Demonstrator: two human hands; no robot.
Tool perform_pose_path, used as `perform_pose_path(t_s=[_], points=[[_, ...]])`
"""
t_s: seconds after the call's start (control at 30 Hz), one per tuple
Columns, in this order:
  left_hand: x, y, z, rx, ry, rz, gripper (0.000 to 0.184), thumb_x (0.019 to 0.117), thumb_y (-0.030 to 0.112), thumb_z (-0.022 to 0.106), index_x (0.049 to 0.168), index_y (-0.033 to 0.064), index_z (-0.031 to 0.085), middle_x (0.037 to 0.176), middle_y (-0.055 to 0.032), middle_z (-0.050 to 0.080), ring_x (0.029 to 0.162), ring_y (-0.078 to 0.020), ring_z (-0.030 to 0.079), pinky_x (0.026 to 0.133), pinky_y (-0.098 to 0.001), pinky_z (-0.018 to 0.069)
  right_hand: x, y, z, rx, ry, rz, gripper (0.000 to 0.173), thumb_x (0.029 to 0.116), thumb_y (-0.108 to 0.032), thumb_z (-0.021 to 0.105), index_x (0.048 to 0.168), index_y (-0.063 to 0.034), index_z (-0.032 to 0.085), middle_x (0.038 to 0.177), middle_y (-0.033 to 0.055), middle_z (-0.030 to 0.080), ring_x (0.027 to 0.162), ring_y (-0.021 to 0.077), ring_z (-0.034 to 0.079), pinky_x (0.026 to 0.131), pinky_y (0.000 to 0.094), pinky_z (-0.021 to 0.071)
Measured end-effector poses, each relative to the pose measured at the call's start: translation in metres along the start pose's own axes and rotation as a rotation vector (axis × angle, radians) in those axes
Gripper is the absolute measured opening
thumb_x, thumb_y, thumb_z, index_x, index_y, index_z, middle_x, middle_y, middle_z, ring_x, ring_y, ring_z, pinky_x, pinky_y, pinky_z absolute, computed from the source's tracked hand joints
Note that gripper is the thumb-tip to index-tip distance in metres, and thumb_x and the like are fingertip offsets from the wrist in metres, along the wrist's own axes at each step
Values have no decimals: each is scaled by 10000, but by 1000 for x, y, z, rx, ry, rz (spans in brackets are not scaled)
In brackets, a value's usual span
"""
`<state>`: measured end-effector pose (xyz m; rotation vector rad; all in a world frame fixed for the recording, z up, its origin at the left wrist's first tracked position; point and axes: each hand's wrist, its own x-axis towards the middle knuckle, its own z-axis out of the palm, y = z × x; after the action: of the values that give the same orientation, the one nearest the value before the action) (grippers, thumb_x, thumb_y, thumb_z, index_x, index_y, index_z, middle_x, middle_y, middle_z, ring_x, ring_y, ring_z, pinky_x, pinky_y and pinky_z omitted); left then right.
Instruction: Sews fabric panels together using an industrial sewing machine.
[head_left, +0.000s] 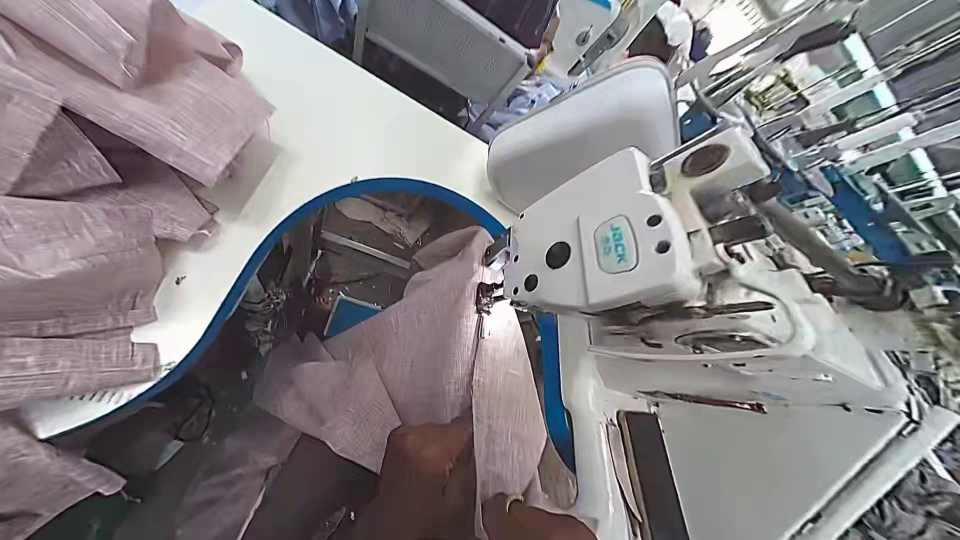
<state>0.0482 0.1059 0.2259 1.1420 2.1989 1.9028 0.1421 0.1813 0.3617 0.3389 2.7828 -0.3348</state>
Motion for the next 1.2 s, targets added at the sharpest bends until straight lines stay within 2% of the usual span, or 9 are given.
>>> perform_pose_path(t_s=[0.1, 0.2, 0.47, 0.7, 0.8, 0.97, 1.03, 1.13, 1.2], points=[[0, 9, -7, 109, -35, 16, 286, 952, 137, 528, 966, 8, 784, 530, -46, 602, 436, -161, 577, 413, -317, 449, 5, -2, -5, -32, -76, 53, 228, 982, -172, 591, 879, 16, 668, 607, 175, 631, 554, 385, 676, 478, 513, 506], [-5, 8, -10, 52, -100, 30, 266, 957, 155, 516, 857, 41, 735, 491, -34, 531, 407, -159, 528, 385, -318, 394, 3, -1, -4, -34, -50, 45, 220, 971, -171, 605, 873, 15, 668, 593, 165, 623, 535, 365, 669, 464, 502, 500], [-6, 1, -12, -44, -144, 3, 286, 983, 160, 506, 993, 46, 768, 528, -38, 566, 420, -160, 540, 401, -328, 420, -2, 0, -2, 15, 53, 9, 172, 924, -134, 640, 863, 24, 670, 607, 153, 619, 545, 335, 663, 473, 485, 498], [-3, 2, -15, -53, -190, -37, 283, 979, 163, 498, 1000, 74, 766, 535, -35, 566, 442, -171, 556, 425, -351, 429, -7, -9, 18, -23, 392, 7, 136, 896, -87, 639, 874, 13, 728, 644, 113, 665, 563, 237, 661, 513, 352, 523], [1, 2, -14, -138, -216, -78, 254, 962, 153, 522, 856, 69, 737, 536, -36, 560, 455, -161, 542, 454, -358, 416, -7, -12, 28, -58, 634, -4, 146, 878, -79, 638, 864, -7, 765, 646, 92, 661, 563, 174, 617, 544, 252, 498], [6, 0, -9, -161, -176, -120, 266, 929, 123, 509, 723, 68, 668, 518, -20, 514, 458, -131, 505, 458, -327, 376, 6, -10, 43, -118, 767, -33, 157, 846, -125, 648, 840, -47, 784, 582, 48, 607, 537, 142, 563, 527, 224, 444], [3, 3, -11, -153, -187, -129, 235, 889, 102, 532, 681, 68, 635, 529, -28, 538, 473, -137, 539, 465, -336, 397, 15, -4, 52, -129, 848, -27, 149, 856, -154, 665, 826, -89, 796, 615, 42, 602, 603, 135, 577, 582, 202, 454], [-5, 2, -4, -119, -63, -35, 226, 834, 78, 561, 612, 64, 598, 526, -31, 526, 484, -128, 532, 469, -291, 403, 28, 11, 65, -43, 935, -24, 111, 890, -183, 675, 832, -150, 764, 862, 76, 638, 925, 121, 595, 851, 152, 451], [-6, -2, 5, -57, 66, 41, 259, 877, 97, 570, 629, 58, 633, 514, -19, 492, 492, -121, 496, 491, -250, 387, 39, 19, 71, -9, 1002, -30, 132, 897, -180, 665, 817, -148, 765, 880, 72, 697, 938, 102, 644, 864, 138, 478]])
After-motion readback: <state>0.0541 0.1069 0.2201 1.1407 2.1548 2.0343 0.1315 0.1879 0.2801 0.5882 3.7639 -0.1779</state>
